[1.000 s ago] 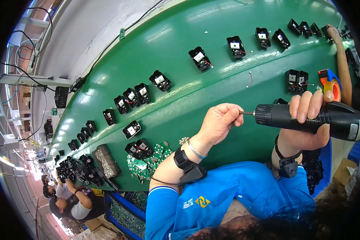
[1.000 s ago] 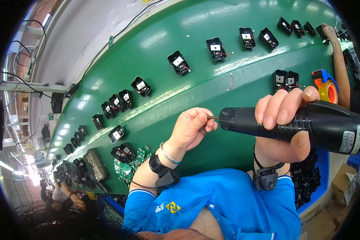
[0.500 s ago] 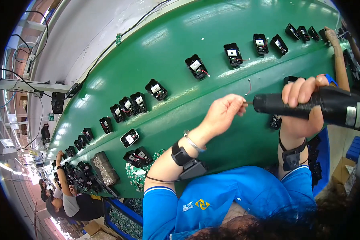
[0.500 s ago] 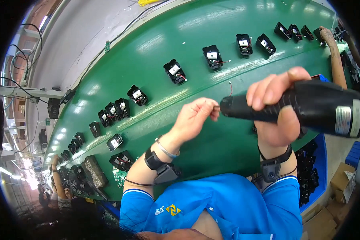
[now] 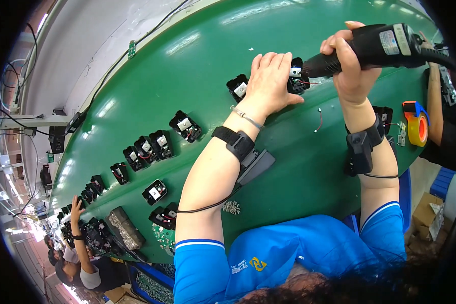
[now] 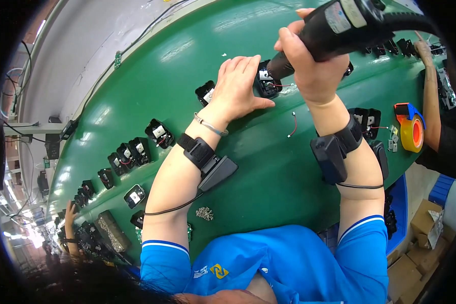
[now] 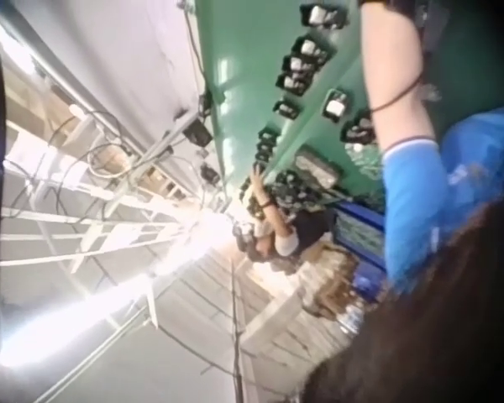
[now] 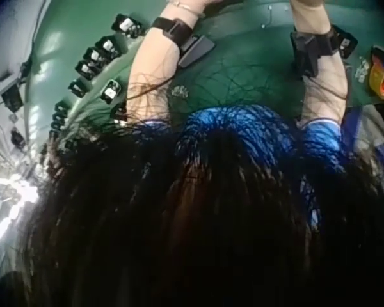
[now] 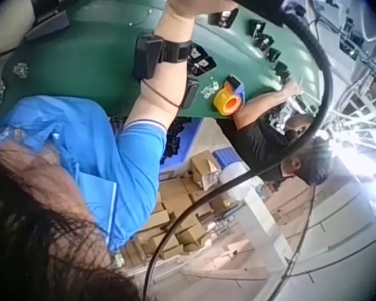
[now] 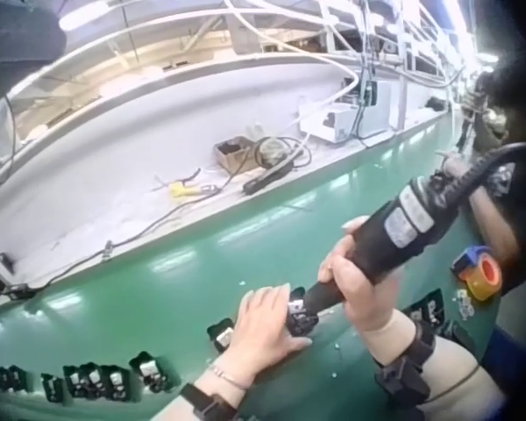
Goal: The person picks up a screw by hand, places it into a black housing, and drives it in using a power screwdriver. This process is repeated for a second screw on the same housing before the person moves the unit aside and reaches for the next one.
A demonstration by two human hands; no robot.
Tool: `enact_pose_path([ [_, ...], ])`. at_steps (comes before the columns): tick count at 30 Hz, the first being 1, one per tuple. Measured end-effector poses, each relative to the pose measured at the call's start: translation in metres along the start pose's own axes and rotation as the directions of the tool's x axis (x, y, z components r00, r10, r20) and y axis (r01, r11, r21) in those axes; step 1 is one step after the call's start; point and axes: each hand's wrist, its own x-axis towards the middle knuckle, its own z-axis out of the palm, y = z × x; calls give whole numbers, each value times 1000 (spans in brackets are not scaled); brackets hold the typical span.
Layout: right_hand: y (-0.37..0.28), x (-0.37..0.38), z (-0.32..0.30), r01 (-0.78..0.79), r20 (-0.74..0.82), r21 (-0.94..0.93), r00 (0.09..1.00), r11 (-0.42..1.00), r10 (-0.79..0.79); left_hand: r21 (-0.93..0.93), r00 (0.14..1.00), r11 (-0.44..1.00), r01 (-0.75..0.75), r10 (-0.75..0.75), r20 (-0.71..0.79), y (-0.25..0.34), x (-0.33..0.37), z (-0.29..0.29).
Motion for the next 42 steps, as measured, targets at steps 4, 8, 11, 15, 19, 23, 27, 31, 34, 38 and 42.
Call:
enact_pose_path([
  [4, 6, 1, 9, -16, 7, 111, 1000, 994, 16, 12, 999, 999, -34, 34, -6, -6, 3, 5],
  [8, 10, 4, 9, -13, 10, 113, 1000, 993, 12, 1, 999, 999, -38, 38, -16, -7, 6, 6],
  [11, 10, 4, 10, -9, 9, 98, 1000, 995, 8, 8, 999, 999, -33, 33, -15, -6, 7, 6],
  [15, 11, 4, 10, -26, 10, 111, 1000, 994, 26, 0, 1000, 1000, -24, 24, -11, -6, 7, 6],
  [19, 13, 4, 9, -46, 16, 123, 999, 991, 45, 8, 1000, 1000, -21, 21, -17, -5, 8, 5],
  [23, 14, 5, 8, -46, 20, 119, 999, 992, 44, 1, 1000, 1000, -20, 20, -8, -5, 10, 5],
  [27, 16, 5, 7, -32, 69, 77, 997, 997, 27, 12, 999, 1000, -27, 27, -18, -6, 11, 8],
  [31, 22, 1, 6, -27, 105, 83, 994, 996, 18, 19, 999, 1000, -19, 19, 25, -8, 14, 8],
  [34, 33, -2, 0, 52, 177, -96, 984, 994, -35, 18, 999, 999, -43, 43, 6, -13, 13, 11],
  [38, 36, -4, 1, 28, 181, -107, 983, 994, -8, 17, 999, 999, -30, 29, 39, -13, 13, 11],
  [42, 33, -6, 0, 47, 206, -117, 978, 992, -22, 48, 998, 998, -35, 33, 46, -11, 13, 10],
])
